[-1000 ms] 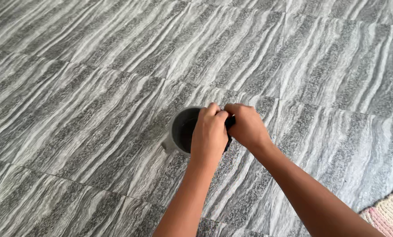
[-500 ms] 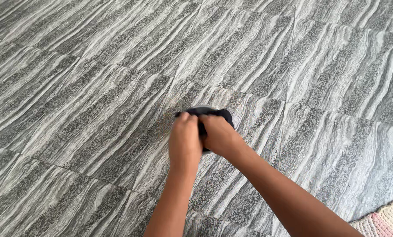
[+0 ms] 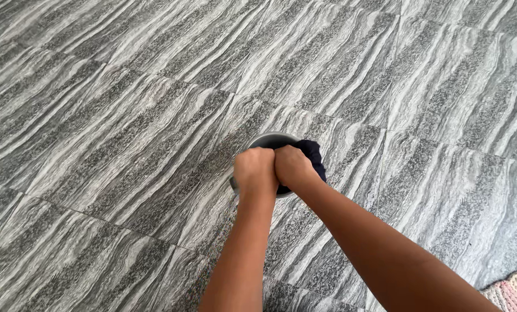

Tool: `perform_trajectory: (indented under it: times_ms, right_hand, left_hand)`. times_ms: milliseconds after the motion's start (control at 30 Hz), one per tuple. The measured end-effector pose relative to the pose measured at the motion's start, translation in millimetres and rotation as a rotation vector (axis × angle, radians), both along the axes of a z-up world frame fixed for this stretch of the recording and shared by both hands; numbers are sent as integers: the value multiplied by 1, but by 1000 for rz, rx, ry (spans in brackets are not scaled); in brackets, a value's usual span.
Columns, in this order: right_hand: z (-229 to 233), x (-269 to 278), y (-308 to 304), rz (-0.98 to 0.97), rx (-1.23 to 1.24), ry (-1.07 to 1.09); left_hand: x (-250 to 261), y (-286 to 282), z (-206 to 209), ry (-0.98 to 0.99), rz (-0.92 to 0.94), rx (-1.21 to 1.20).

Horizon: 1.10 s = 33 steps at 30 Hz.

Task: The person wipes a gray marble-patterned tiled floor with a black cloth. They dip the cloth into a metal cup containing a dark liquid, wring it out, and continue wiping the floor surface.

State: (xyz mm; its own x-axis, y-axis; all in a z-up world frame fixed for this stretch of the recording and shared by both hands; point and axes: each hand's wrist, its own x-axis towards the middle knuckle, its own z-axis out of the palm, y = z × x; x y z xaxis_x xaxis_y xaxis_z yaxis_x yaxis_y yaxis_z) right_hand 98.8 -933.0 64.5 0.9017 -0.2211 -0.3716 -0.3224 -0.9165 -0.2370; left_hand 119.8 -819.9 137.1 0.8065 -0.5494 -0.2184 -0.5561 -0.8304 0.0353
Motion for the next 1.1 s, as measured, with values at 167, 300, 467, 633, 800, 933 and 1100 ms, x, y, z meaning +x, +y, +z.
perform_trajectory:
  times_ms: [167,300,467,633,800,933,1100]
  right_hand:
    - [-36,3,0,-55,-1,-275]
    - [-38,-3,0,-53,56,-263]
    - [-43,-7,3,-88,28,-282]
    - [-53,-4,-3,-42,40,-266]
    - [-56,-2,-2,-23,5,-80]
    - [-62,-6,-2,145,-120,-48]
    - [-63,-24,0,177,-112,31]
  left_hand:
    - [11,-7,-12,10,4,41]
    - [13,-6,-9,21,14,26]
    - [10,-7,-2,60,9,66]
    - [10,-7,-1,69,-1,97]
    - [9,-8,-4,57,-63,137]
    - [8,-7,-5,40,-121,157]
    - [-14,-2,-7,68,-132,166]
